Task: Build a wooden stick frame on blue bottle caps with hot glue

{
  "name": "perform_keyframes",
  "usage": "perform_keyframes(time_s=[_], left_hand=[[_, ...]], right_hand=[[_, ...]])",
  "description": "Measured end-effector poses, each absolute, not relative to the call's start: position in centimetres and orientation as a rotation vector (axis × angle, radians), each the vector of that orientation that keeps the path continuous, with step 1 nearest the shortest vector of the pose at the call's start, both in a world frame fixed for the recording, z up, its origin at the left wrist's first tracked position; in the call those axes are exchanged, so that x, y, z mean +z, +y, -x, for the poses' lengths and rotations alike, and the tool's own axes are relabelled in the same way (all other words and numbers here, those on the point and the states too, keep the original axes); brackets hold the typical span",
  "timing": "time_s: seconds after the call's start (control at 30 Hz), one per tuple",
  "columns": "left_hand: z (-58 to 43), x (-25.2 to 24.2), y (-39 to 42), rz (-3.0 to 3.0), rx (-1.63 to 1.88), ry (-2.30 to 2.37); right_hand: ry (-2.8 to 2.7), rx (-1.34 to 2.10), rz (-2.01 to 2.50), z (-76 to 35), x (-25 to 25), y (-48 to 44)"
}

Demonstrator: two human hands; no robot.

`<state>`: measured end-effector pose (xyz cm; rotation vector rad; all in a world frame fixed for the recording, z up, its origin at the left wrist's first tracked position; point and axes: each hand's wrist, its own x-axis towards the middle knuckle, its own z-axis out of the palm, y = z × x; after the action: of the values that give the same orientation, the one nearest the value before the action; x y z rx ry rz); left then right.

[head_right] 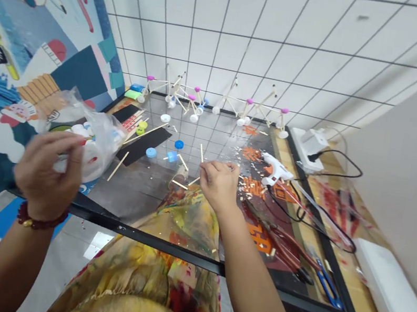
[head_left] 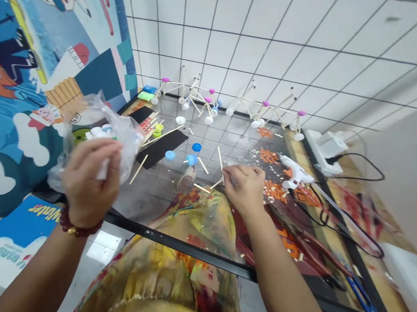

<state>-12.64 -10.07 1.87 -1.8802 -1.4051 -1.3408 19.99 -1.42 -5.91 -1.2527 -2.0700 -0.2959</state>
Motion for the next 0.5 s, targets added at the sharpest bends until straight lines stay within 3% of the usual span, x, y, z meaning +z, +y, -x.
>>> perform_keyframes(time_s=[0.13,0.3,0.5], left_hand=[[7.0,1.3,-6.3,2.397,-1.032,-1.388],[5.1,-1.3,-0.1,2.522,-0.807,-1.688],[3.4,-3.3,1.6,2.516,-0.547,-1.724]], right_hand=[[-2.038,-0.271,1.326,-20.3,-5.9,-1.2],[-2.016,-0.244,1.353,-20.4,-5.7,-1.3],[-2.076,-0.190,1.371,-19.8,-5.0,-1.7]])
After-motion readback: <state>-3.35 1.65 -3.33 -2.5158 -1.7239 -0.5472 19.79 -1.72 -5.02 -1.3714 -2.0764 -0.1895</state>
